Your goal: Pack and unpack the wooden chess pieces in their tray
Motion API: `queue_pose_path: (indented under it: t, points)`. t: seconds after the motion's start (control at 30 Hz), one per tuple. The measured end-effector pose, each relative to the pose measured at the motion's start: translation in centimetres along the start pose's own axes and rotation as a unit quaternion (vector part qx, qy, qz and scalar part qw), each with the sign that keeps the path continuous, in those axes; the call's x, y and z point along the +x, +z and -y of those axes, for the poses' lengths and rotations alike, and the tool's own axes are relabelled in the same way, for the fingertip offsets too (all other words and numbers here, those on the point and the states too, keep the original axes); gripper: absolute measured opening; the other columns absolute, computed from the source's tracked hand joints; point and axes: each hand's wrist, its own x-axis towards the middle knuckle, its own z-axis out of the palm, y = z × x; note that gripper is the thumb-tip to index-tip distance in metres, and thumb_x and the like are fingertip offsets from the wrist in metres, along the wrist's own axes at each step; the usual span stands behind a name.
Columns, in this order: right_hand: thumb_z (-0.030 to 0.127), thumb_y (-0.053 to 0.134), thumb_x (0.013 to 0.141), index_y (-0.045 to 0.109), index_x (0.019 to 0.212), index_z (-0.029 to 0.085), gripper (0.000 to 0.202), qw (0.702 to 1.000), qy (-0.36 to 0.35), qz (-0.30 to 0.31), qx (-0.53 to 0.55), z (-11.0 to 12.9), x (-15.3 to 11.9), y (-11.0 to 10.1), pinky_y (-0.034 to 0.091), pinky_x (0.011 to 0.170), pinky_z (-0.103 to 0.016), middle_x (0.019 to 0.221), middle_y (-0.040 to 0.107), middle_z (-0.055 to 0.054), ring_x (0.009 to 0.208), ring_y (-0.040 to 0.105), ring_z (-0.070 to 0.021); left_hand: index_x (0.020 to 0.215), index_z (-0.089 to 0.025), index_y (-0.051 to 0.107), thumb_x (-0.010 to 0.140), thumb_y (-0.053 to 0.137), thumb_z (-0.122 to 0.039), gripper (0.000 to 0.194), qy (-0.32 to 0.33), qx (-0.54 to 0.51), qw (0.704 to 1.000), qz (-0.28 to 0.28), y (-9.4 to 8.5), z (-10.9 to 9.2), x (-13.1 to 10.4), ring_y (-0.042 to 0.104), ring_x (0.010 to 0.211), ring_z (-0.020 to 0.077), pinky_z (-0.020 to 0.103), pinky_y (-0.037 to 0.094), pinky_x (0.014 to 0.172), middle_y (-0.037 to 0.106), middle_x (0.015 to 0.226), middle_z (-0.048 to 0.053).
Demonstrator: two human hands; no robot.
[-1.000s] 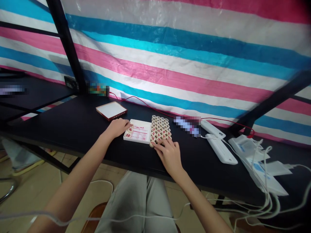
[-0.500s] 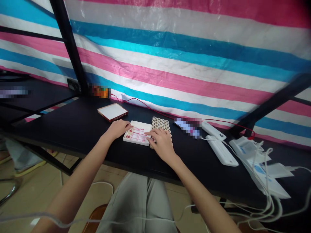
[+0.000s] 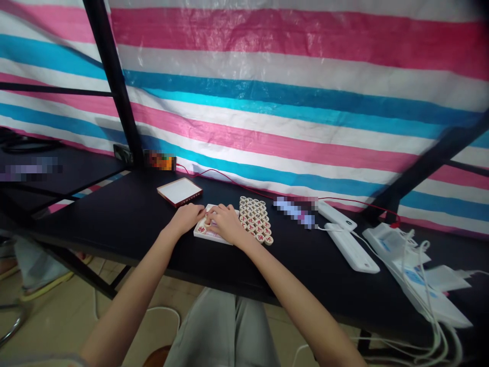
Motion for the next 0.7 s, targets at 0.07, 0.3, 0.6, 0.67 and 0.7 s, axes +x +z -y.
queue_pose_path:
  t: [0.07, 0.3, 0.6, 0.67, 0.7]
  points:
    - [0.034, 0.055, 0.084, 0.063, 0.083, 0.021, 0.015, 1.000, 0.009, 0.012, 0.026, -0.1, -0.1, 0.0, 0.021, 0.074, -0.032, 0.099, 0.064, -0.003, 0.091, 0.047, -0.0172, 0.082, -0.019, 0.062, 0.089, 0.029, -0.038, 0.038, 0.001, 0.005, 1.000, -0.006, 0.2, 0.1, 0.0, 0.062, 0.077, 0.0214, 0.026, 0.040, 0.063, 0.066, 0.081, 0.008]
    - [0.039, 0.056, 0.083, 0.065, 0.085, 0.027, 0.015, 0.999, 0.016, -0.004, 0.043, 0.1, -1.2, -1.2, 0.020, 0.072, -0.032, 0.094, 0.068, 0.001, 0.087, 0.048, -0.0163, 0.086, -0.020, 0.061, 0.089, 0.028, -0.040, 0.039, -0.005, -0.005, 1.000, 0.001, 0.3, 0.3, -0.9, 0.062, 0.079, 0.0200, 0.025, 0.039, 0.062, 0.067, 0.083, 0.008]
    - [0.042, 0.055, 0.083, 0.065, 0.093, 0.030, 0.019, 0.972, 0.184, -0.118, 0.084, -1.6, -10.8, -6.5, 0.024, 0.072, -0.032, 0.096, 0.068, 0.001, 0.087, 0.052, -0.0167, 0.089, -0.021, 0.061, 0.090, 0.025, -0.041, 0.042, 0.003, -0.002, 1.000, 0.012, 0.4, 0.2, -1.2, 0.062, 0.081, 0.0219, 0.027, 0.040, 0.064, 0.067, 0.085, 0.008]
    - [0.040, 0.057, 0.082, 0.064, 0.095, 0.030, 0.018, 0.972, 0.193, -0.105, 0.085, -1.6, -12.5, -6.2, 0.024, 0.072, -0.032, 0.096, 0.068, 0.001, 0.087, 0.053, -0.0168, 0.090, -0.021, 0.061, 0.090, 0.025, -0.042, 0.042, 0.002, 0.005, 1.000, 0.012, 0.2, 0.2, -1.2, 0.062, 0.081, 0.0221, 0.027, 0.040, 0.064, 0.067, 0.086, 0.008]
    - [0.039, 0.057, 0.082, 0.064, 0.096, 0.030, 0.018, 0.973, 0.191, -0.098, 0.083, -1.6, -13.0, -5.9, 0.024, 0.072, -0.032, 0.096, 0.068, 0.001, 0.088, 0.053, -0.0167, 0.090, -0.021, 0.061, 0.090, 0.025, -0.041, 0.041, 0.000, 0.008, 1.000, 0.012, 0.2, 0.1, -1.2, 0.062, 0.081, 0.0218, 0.027, 0.040, 0.064, 0.067, 0.086, 0.008]
